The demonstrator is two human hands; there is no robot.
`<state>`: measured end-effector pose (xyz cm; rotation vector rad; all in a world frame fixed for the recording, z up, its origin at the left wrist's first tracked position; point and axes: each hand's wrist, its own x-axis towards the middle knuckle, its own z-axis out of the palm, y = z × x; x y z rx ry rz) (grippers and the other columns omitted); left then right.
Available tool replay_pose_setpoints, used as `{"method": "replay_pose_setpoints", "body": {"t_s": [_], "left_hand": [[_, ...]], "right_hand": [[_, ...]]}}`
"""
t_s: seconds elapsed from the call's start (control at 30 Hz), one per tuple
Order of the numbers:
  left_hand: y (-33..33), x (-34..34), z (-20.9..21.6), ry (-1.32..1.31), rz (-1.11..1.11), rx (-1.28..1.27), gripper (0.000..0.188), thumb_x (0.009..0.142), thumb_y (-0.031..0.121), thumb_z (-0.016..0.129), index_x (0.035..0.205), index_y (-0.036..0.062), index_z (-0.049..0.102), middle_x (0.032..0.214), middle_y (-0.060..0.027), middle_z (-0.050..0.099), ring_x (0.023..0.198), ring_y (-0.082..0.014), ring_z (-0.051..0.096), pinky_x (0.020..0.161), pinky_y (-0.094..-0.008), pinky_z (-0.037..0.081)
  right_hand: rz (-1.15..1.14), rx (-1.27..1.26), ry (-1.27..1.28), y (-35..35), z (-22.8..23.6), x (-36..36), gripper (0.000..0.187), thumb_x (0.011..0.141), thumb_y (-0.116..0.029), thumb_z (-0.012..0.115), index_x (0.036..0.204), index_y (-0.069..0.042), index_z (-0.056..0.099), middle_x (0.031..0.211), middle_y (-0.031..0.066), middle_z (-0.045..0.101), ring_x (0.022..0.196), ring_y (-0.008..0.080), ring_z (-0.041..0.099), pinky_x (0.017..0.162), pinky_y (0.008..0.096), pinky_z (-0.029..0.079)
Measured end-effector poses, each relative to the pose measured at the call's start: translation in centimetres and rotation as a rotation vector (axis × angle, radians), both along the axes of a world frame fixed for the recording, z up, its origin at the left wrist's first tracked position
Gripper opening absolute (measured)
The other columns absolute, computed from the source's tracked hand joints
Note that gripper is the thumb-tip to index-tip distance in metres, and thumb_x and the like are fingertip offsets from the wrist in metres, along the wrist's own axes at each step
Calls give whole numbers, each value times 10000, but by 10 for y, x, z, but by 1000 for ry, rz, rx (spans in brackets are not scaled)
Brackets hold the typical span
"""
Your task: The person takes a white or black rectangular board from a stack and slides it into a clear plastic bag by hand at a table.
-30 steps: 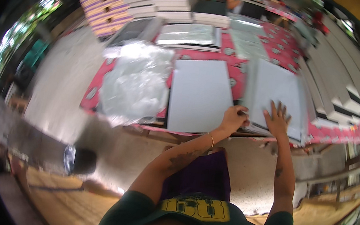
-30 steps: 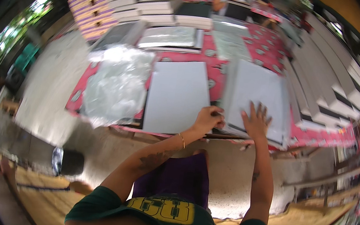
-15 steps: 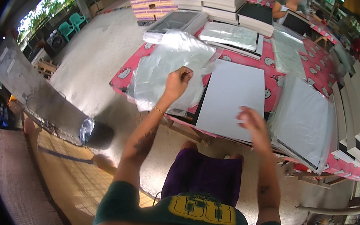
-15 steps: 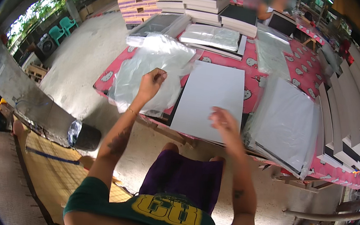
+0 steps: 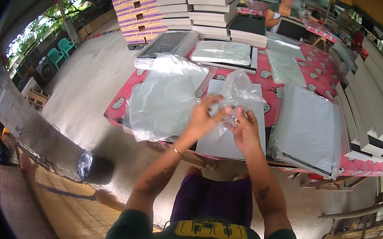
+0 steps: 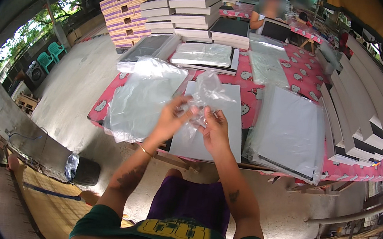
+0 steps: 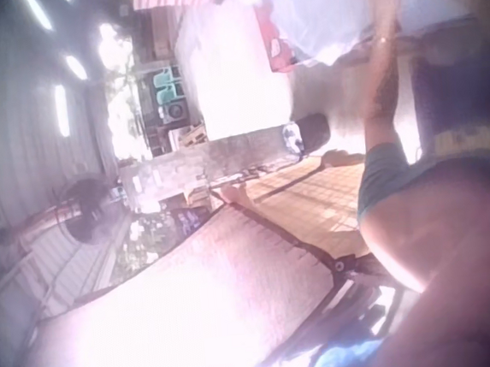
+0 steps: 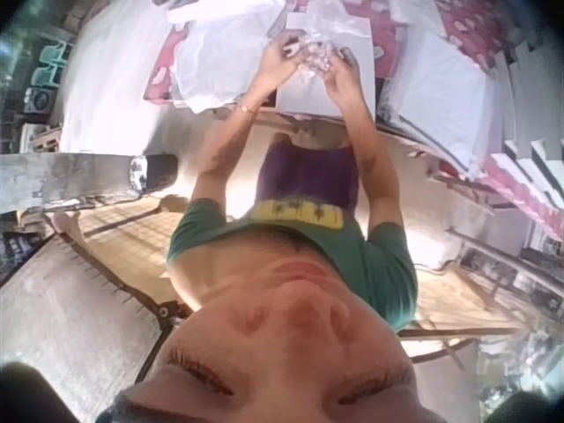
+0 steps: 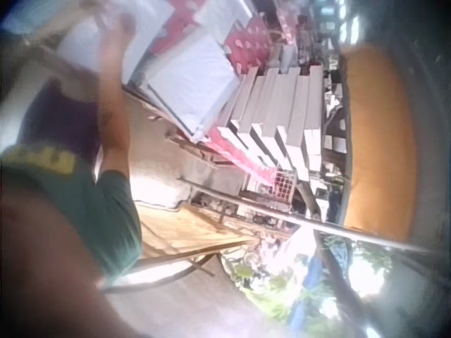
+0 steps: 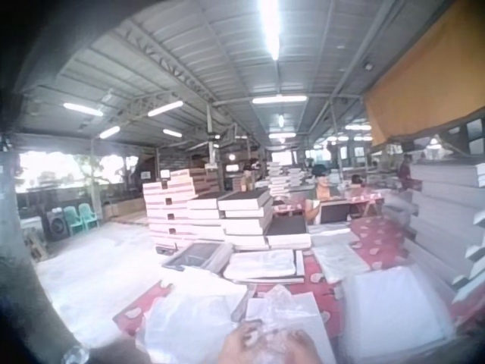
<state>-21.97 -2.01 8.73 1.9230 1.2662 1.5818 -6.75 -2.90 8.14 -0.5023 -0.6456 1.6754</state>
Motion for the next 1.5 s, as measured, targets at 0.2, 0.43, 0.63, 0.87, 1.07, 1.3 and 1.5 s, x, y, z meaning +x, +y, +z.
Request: {"method": "replay_pose_setpoints", "body": {"t_s": [0.2, 0.43, 0.63, 0.87, 1.07, 1.3, 1.5], "left_hand": [[11, -34, 1, -337, 181, -71, 92, 934, 90, 570, 936, -1, 584, 723, -74, 637, 694, -116, 558, 640, -282, 476], [-31, -60, -22, -548, -268, -290, 310, 774, -105, 557, 1027, 60, 491, 1134, -88, 495, 1108, -154, 474, 920, -305, 416], [-52, -56, 75, 346, -596, -64, 123, 719, 38, 712, 824, 62, 652, 1461, -203, 379, 1410, -332, 262, 1118, -445, 229], [-29, -28, 56, 678, 13, 128, 211, 805, 105, 631, 951, -47, 644, 1078, -219, 614, 760, -400, 638, 647, -431, 539], [-51, -81, 52, 856, 105, 270, 340, 822, 298, 694, 1010, 14, 675, 1197, -225, 584, 1047, -392, 593, 876, -460, 487], [-82, -60, 68, -93, -730, -386, 272, 882, 258, 656, 809, 7, 580, 806, -47, 569, 678, -120, 530, 643, -263, 435], [-95, -66, 67, -165, -770, -384, 230, 967, 244, 549, 1060, 37, 588, 953, -50, 636, 851, -128, 613, 719, -300, 527]], "right_hand": [[-12, 120, 163, -3, 0, 51, 128, 947, -241, 585, 982, -125, 542, 1065, 30, 626, 1006, 189, 623, 877, 407, 524], [317, 199, 153, -16, 10, 78, 475, 911, -104, 539, 1362, -134, 394, 1091, 57, 593, 1047, 211, 595, 873, 419, 497], [530, 963, -870, -29, 73, 76, 172, 885, -158, 636, 1046, -97, 651, 899, 30, 585, 859, 156, 559, 779, 279, 436], [-298, 593, -2145, -12, 67, 112, 319, 858, -357, 625, 968, -67, 699, 875, 150, 616, 837, 349, 619, 764, 406, 494], [138, 556, -2080, -44, 104, 152, 351, 825, -394, 653, 847, -47, 698, 681, 126, 625, 764, 321, 632, 702, 344, 490], [109, 606, -607, -24, 25, 177, 365, 835, -383, 657, 886, -22, 647, 982, 75, 644, 923, 282, 632, 770, 403, 493], [557, 128, -552, -40, 1, 178, 255, 868, -186, 656, 1069, -35, 607, 1017, 66, 624, 974, 243, 631, 834, 379, 512]]}}
